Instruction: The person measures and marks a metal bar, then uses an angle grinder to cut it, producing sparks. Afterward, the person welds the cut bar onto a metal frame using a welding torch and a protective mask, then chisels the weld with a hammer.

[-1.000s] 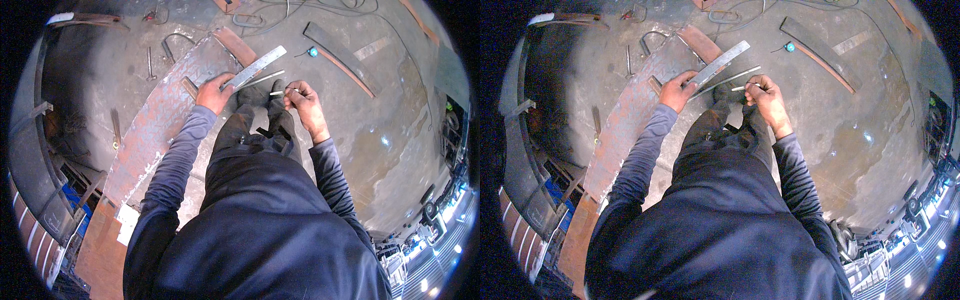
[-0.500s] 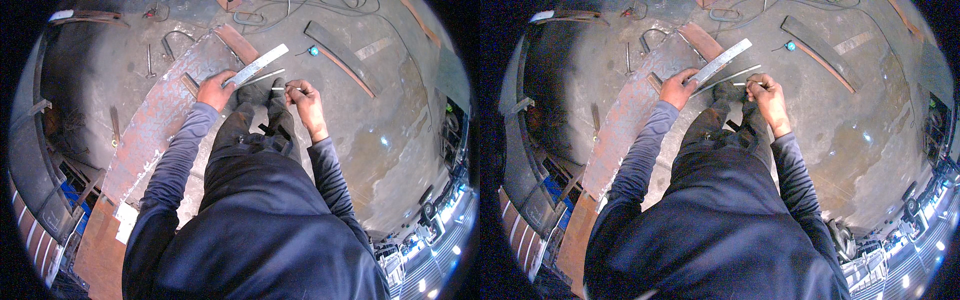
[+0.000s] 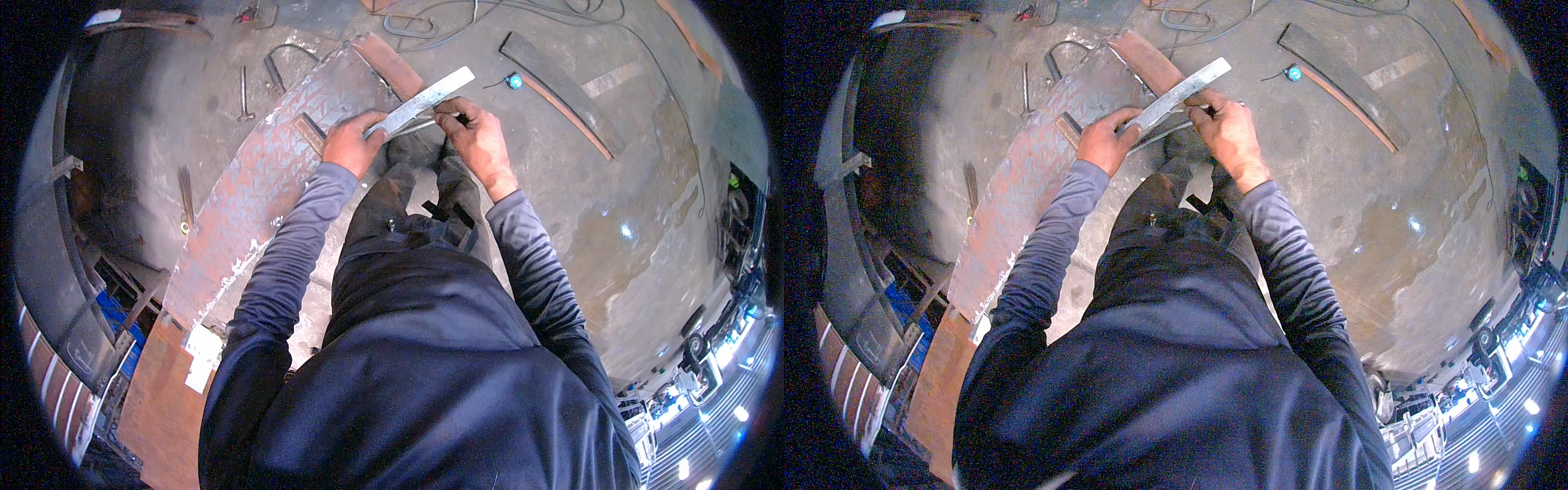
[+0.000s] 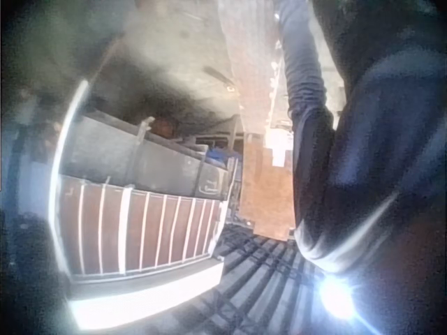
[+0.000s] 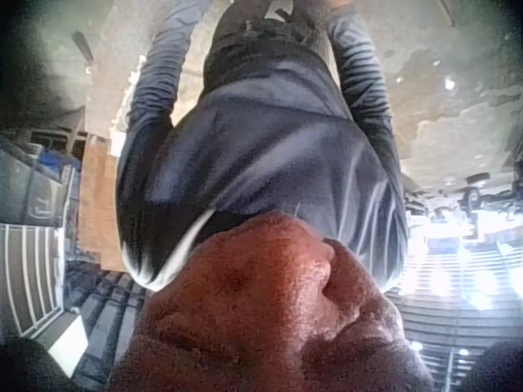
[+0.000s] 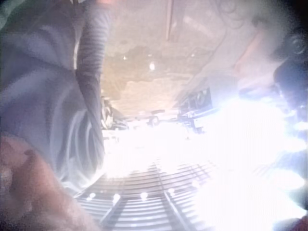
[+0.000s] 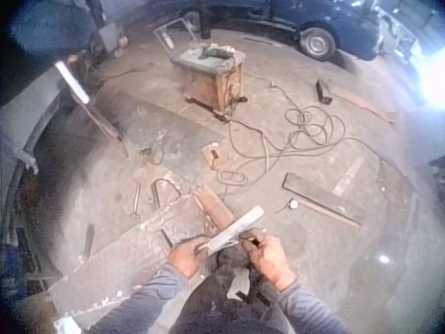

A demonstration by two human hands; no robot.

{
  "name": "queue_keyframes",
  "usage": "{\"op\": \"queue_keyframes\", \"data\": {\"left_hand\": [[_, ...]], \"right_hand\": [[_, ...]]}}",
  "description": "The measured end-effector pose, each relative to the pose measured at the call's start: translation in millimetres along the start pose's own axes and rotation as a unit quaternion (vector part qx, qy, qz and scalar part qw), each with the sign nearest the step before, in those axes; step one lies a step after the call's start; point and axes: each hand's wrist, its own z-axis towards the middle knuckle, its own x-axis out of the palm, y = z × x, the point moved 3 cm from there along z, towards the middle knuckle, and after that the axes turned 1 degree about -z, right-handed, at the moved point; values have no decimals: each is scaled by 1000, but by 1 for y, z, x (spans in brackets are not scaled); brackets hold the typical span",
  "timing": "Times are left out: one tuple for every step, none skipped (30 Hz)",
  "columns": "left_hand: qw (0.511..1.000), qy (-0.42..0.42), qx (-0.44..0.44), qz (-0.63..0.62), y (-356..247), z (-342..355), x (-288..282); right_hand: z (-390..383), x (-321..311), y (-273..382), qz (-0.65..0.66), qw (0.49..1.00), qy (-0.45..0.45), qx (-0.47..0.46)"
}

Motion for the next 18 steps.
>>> {"op": "queue_keyframes", "data": {"left_hand": [[1000, -2, -2, -4, 0, 0, 0], [1000, -3, -4, -8, 0, 0, 0], [1000, -4, -3, -5, -1, 0, 0], [1000, -5, -2, -3, -1, 0, 0], [1000, -6, -2, -1, -1, 0, 0], [1000, -11, 5, -5, -1, -1, 0], [1000, -15, 11, -10, 0, -1, 1], [1000, -19, 18, -15, 0, 0, 1], [1000, -19, 18, -15, 2, 0, 2], [1000, -18, 17, -16, 3, 1, 3], [1000, -18, 17, -17, 5, 1, 4], [1000, -17, 17, -14, 3, 1, 3], [1000, -17, 17, -11, 1, 0, 1], [1000, -16, 17, -7, -1, 0, 1], [1000, -19, 17, -9, 1, 0, 2], [1000, -22, 17, -10, 3, 0, 3], [999, -25, 17, -11, 5, 1, 4], [1000, -24, 12, -12, 5, 1, 4]], "right_hand": [[1, 2, 1, -2, 1000, 2, 1], [1, 4, 2, -5, 1000, 2, -1], [1, 5, 4, -8, 1000, 2, -3], [2, 5, 5, -11, 1000, 2, -4], [2, 5, 6, -21, 1000, 3, -4], [2, 5, 8, -30, 1000, 5, -5], [3, 5, 9, -39, 999, 7, -5], [3, 5, 9, -39, 999, 7, -12], [4, 6, 9, -39, 999, 6, -19], [6, 6, 9, -38, 999, 5, -25], [7, 7, 9, -49, 998, 7, -32], [7, 8, 8, -61, 997, 5, -42], [8, 8, 8, -72, 996, 3, -52], [9, 7, 7, -77, 996, -1, -53], [11, 6, 5, -80, 995, -2, -52], [14, 6, 4, -83, 995, -3, -51], [17, 3, 2, -84, 996, -10, -35], [20, -2, 0, -87, 996, -18, -19]]}}
